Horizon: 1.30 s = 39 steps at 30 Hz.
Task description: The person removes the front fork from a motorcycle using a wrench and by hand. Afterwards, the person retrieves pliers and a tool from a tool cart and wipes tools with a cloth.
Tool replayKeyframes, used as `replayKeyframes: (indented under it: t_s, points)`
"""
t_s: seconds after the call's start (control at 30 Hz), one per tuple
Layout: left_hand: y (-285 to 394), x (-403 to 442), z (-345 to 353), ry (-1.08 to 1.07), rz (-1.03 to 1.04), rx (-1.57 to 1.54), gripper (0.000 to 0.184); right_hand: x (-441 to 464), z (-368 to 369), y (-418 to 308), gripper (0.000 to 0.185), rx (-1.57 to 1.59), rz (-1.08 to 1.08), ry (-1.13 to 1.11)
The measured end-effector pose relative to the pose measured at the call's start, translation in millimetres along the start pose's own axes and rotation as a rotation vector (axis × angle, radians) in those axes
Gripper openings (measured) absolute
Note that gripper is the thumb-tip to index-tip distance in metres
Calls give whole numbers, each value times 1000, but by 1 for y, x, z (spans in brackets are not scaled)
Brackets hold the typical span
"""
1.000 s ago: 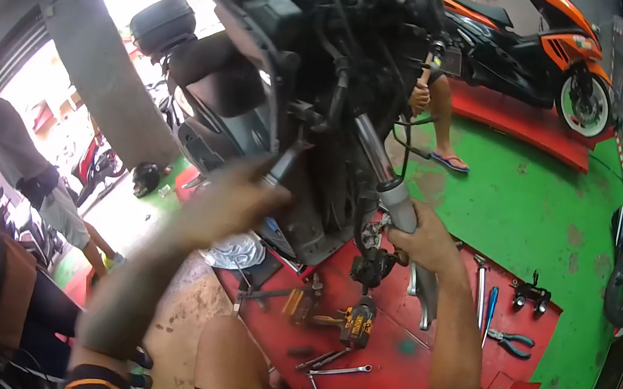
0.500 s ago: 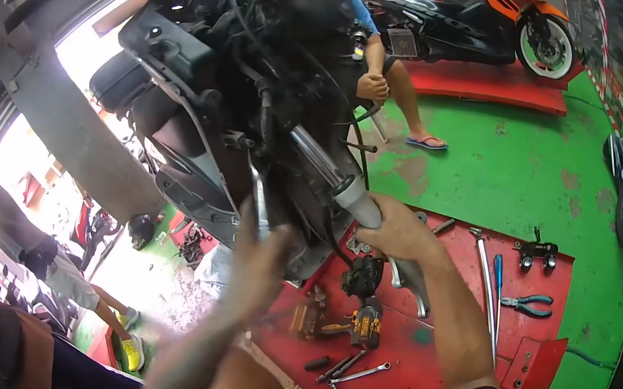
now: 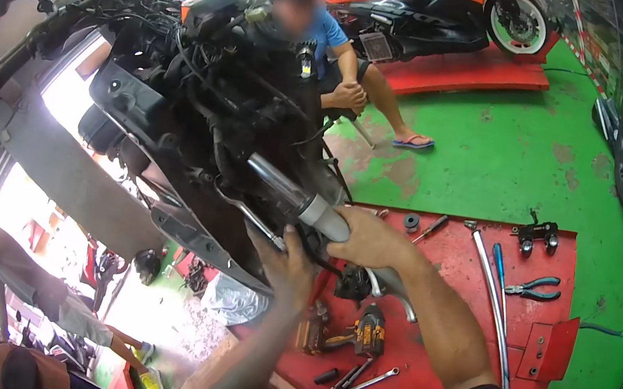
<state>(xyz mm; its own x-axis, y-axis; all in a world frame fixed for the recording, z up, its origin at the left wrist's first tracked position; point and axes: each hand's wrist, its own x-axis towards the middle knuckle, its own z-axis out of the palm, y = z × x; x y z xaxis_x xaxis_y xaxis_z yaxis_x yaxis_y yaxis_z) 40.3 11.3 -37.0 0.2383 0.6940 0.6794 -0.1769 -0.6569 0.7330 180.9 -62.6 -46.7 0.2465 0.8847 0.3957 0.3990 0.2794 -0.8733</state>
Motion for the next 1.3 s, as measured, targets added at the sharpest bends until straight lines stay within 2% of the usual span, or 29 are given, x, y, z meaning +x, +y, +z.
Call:
replayKeyframes:
  t_s: [0.03,0.1,0.13,0.2,0.23,0.3,0.4,0.47,0.57,0.6,0.63,0.67,0.73,0.8,0.83,0.9,0.93,0.97,1.0,1.03,1.07,1.1,1.17,1.3]
  points:
    - [6,6,-29,-77,85,295,65,-1,2,-2,48,20,18,-2]
    - [59,37,-90,-340,-250,362,66,-7,-7,-13,48,53,54,7]
    - [90,60,-121,-494,-385,420,67,-8,-10,-17,55,101,106,-43]
    - [153,117,-140,-668,-723,348,68,-8,-12,-22,53,131,132,-72]
    - [174,134,-129,-666,-966,190,68,-7,-13,-22,52,139,145,-86]
    - [159,117,-120,-595,-749,600,63,-3,-9,-10,49,79,85,-57]
    - [63,19,-74,-179,-320,386,68,-4,-11,-12,47,114,107,-59]
    - [0,1,-12,31,91,390,66,-3,-4,-13,46,134,96,-51]
    - [-3,4,-12,-84,-7,121,65,-2,-4,-13,47,80,35,-22]
    - [0,9,-34,-121,102,380,69,-4,-2,-12,47,87,53,-23]
    - [35,11,-53,-213,-152,345,71,-5,-5,-14,47,87,67,-29]
    - [50,24,-77,-294,-130,369,71,-5,-6,-15,47,91,77,-29]
    - [130,68,-109,-589,-401,669,70,-7,-8,-19,48,98,89,-36]
    - [161,111,-124,-499,-755,440,63,-7,-8,-17,49,97,90,-50]
    - [166,130,-126,-698,-862,288,65,-5,-7,-14,49,100,83,-56]
    - [145,95,-109,-452,-593,684,59,-4,-10,-12,51,110,106,-63]
    - [131,71,-100,-495,-425,595,59,-5,-10,-12,52,118,141,-69]
    - [85,56,-116,-311,-641,-220,51,-5,-8,-14,54,127,173,-72]
    - [55,35,-88,-162,-555,-336,50,-3,-7,-13,54,131,160,-64]
    - [26,16,-48,-44,-254,32,50,-3,-6,-13,54,138,153,-72]
    - [0,8,-18,65,15,266,50,-4,-5,-14,54,137,144,-67]
    - [-12,5,0,111,162,300,51,-4,-3,-14,53,131,134,-57]
    - [-1,3,-3,13,-14,167,47,-2,0,-6,52,113,114,-28]
    - [85,46,-99,-352,-601,329,44,-5,-2,-15,51,181,154,-54]
